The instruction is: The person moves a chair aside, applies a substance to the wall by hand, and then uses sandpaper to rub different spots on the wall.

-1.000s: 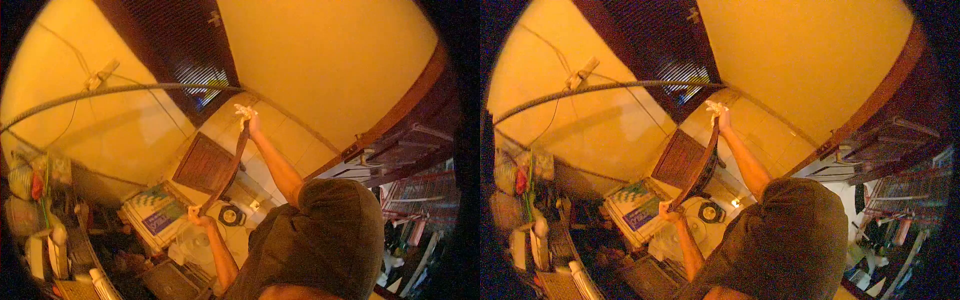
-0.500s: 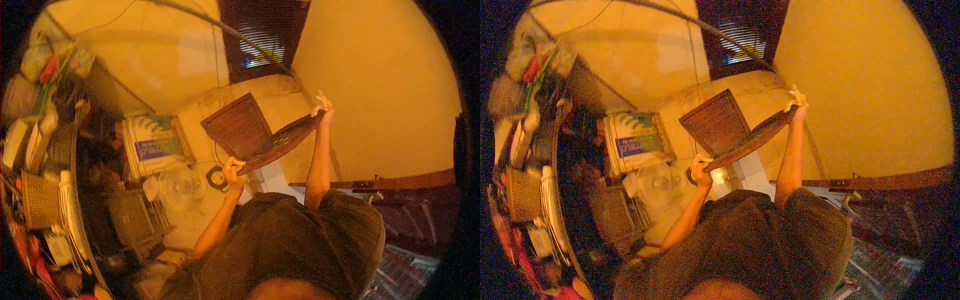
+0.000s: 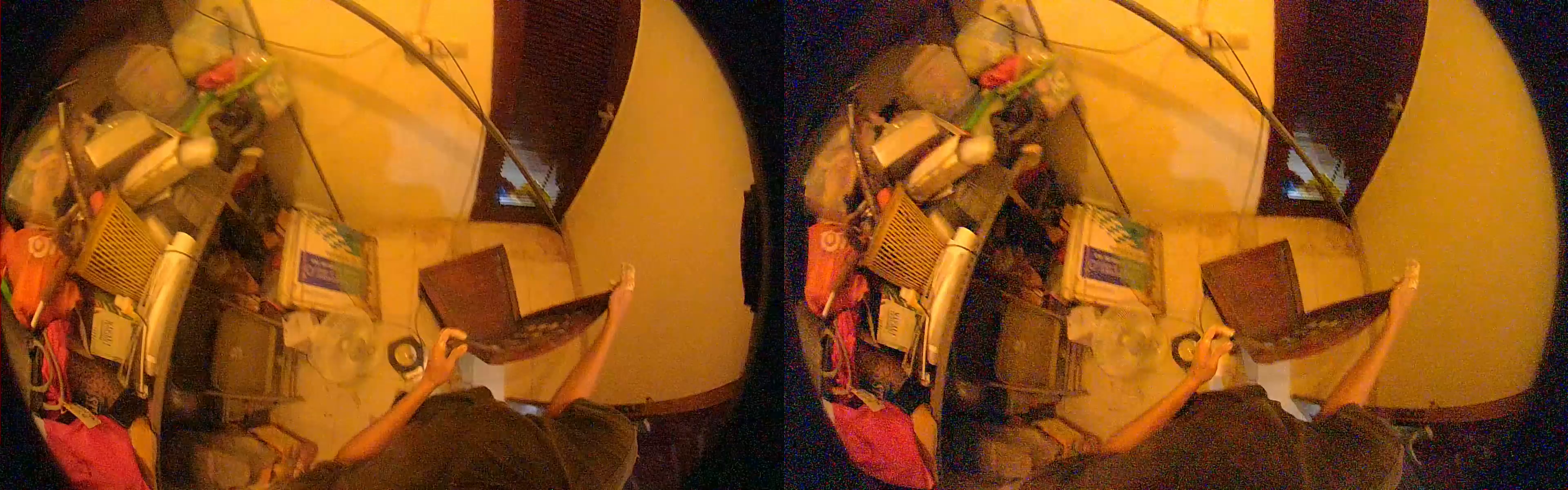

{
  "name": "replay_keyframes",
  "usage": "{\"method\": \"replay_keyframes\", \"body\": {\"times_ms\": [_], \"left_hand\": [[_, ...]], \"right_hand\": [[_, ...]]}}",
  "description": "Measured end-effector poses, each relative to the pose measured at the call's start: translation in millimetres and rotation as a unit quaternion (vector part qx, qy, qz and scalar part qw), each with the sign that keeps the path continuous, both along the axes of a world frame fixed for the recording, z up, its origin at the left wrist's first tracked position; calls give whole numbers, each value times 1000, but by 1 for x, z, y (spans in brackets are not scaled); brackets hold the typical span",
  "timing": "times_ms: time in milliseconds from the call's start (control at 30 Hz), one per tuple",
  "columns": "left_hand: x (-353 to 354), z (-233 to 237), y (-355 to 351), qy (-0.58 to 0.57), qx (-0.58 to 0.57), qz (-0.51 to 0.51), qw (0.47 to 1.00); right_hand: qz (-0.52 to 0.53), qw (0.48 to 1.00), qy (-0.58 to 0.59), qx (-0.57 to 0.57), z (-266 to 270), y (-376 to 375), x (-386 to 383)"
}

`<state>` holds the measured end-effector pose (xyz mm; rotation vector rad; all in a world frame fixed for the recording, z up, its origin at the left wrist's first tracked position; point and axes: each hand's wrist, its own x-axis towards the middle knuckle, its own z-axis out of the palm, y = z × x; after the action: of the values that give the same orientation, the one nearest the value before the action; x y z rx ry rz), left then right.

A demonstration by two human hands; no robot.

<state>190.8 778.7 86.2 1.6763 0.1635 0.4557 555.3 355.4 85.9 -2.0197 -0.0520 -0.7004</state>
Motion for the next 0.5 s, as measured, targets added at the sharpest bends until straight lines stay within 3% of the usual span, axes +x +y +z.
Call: {"method": "replay_keyframes", "body": {"times_ms": [33,67,133,200,267,300,367,500], "left_hand": [[-12,-1,22,27,-18,35,999],[-28,-11,40,19,20,77,997],[-57,-29,84,82,-98,145,981],[-97,-22,127,117,4,231,966],[-128,-58,169,25,-132,258,957],[-139,-62,184,33,-118,303,945],[-163,-60,204,44,-107,345,931],[-198,-50,216,11,-152,390,908]], "right_hand": [[-32,995,-54,-75,2,13,-1],[-35,995,-66,-61,6,15,-9],[-28,958,251,-134,14,28,-8],[30,966,204,-155,74,126,-80],[124,970,151,-144,147,205,-122],[160,972,139,-106,164,230,-135],[238,961,-21,-137,139,252,-117],[278,945,68,-157,159,298,-136]]}}
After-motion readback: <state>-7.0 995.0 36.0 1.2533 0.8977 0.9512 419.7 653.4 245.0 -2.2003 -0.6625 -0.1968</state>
